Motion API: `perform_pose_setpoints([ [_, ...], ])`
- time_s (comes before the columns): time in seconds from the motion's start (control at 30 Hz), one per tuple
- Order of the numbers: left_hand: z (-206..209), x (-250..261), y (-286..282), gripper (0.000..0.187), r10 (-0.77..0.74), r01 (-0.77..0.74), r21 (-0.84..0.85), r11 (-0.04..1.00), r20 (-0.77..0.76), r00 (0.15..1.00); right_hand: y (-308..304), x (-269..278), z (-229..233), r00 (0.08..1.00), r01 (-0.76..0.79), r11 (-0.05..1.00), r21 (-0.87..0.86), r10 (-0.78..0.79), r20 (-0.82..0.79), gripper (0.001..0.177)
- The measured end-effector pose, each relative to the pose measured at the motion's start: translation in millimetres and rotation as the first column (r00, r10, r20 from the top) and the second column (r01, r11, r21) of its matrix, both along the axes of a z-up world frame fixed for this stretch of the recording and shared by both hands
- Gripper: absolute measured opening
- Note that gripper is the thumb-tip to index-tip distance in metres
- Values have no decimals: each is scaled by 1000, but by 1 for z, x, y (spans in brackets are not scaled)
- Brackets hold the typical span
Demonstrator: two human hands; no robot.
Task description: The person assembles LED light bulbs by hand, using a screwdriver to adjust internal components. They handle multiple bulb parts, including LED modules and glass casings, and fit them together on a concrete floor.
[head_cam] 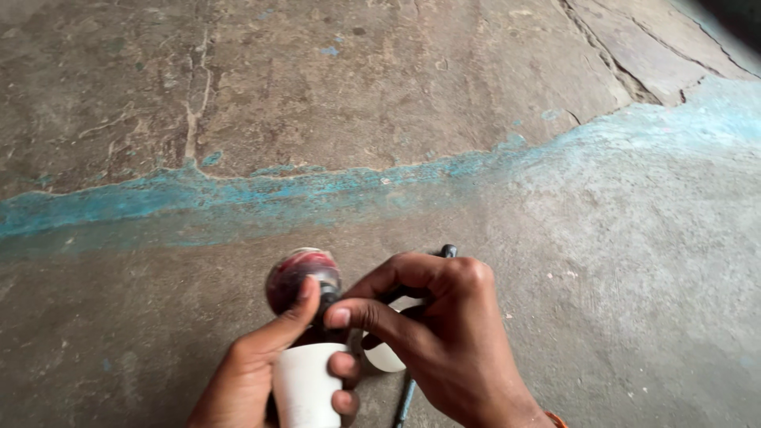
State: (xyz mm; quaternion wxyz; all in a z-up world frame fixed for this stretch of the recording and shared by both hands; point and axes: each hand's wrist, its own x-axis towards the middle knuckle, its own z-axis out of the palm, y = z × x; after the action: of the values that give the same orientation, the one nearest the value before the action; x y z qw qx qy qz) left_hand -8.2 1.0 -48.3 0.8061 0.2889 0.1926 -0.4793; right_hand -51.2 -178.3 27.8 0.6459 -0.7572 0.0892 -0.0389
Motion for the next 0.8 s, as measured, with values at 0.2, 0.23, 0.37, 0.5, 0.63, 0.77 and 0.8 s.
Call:
perform_pose_setpoints([
  [0.2, 5, 8, 6, 42, 46, -46, -20, 999, -35, 998, -4, -1, 3, 999, -41, 992, -119, 41, -5, 11],
  [0.23, 5, 9, 6, 44, 27, -31, -89, 996, -47, 999, -3, -1, 3, 999, -42, 991, -123, 38, -39, 12],
  [0.37, 0, 10, 9, 38, 80, -77, 137, 988, -22, 997, -5, 0, 5, 990, -70, 992, -102, 82, 111, 15],
  [0.5, -9, 12, 16, 38, 9, -8, 22, 1000, -43, 999, -7, 0, 9, 998, -57, 993, -99, 54, -33, 17],
  [0.63, -11, 13, 16, 39, -33, 32, -47, 998, -23, 999, -9, 0, 9, 996, -86, 993, -84, 84, -32, 20],
  [0.77, -6, 13, 15, 38, 32, -20, 129, 992, -94, 995, -13, 4, 7, 992, -120, 993, -16, 119, -49, 20],
  [0.8, -5, 13, 15, 39, 9, 1, 102, 995, -94, 996, -14, 5, 7, 990, -139, 990, 14, 139, -26, 19],
])
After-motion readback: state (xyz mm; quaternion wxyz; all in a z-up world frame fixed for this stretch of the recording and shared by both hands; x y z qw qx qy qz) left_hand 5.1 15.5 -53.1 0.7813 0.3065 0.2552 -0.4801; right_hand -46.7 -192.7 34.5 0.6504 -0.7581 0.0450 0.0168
